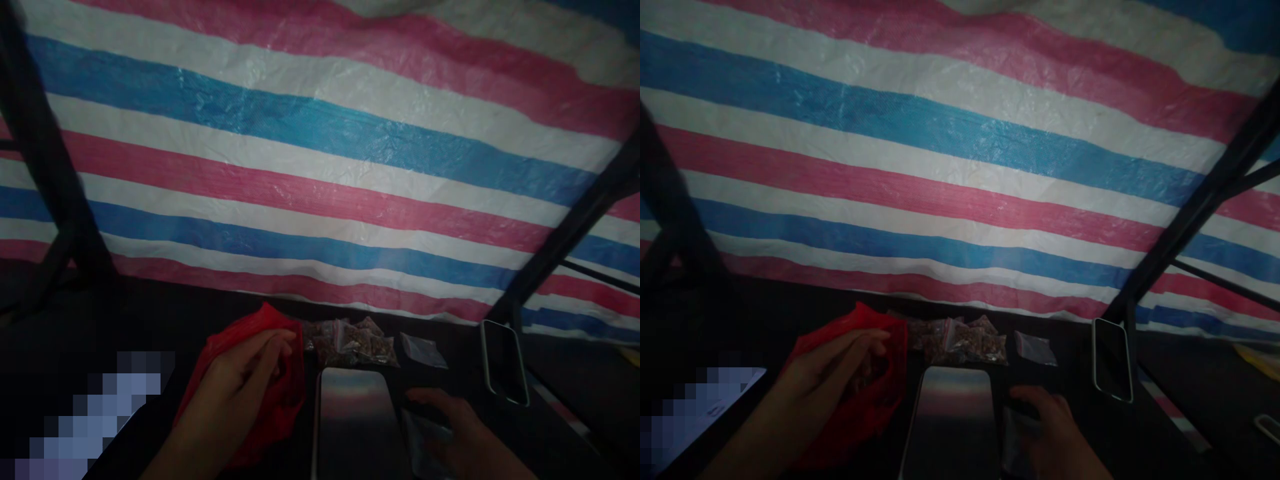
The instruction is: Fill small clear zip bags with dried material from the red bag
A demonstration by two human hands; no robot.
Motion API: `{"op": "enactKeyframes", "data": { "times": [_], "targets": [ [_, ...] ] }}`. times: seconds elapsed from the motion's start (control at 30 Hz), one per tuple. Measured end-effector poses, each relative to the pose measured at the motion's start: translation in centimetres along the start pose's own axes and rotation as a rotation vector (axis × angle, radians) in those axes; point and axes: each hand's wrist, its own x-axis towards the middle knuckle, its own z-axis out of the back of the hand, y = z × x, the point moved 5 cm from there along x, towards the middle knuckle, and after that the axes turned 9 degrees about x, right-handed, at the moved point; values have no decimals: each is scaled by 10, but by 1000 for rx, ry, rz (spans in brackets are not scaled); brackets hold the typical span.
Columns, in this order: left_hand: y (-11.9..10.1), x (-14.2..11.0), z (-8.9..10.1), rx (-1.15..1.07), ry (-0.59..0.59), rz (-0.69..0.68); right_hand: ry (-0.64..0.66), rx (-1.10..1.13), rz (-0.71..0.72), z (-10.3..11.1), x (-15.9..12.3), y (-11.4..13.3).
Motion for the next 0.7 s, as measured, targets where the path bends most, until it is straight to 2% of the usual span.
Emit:
{"op": "enactKeyframes", "data": {
  "times": [0.13, 0.3, 0.43, 0.53, 0.6, 0.7],
  "targets": [
    [-4, -10, -11, -4, 64, -28, -71, -160, 136, -10, 6, 6],
    [-11, -32, -32, 23, 224, -51, 35, -324, 31, -16, 21, -6],
    [-35, -46, -38, 34, 349, -159, 0, -355, 70, -20, 20, -4],
    [-47, -50, -41, 95, 468, -176, 17, -430, 55, -26, 16, 0],
    [-46, -50, -42, 131, 525, -157, 27, -437, 53, -29, 14, 2],
    [-39, -49, -42, 147, 551, -123, 50, -426, 73, -31, 13, 4]
  ]
}}
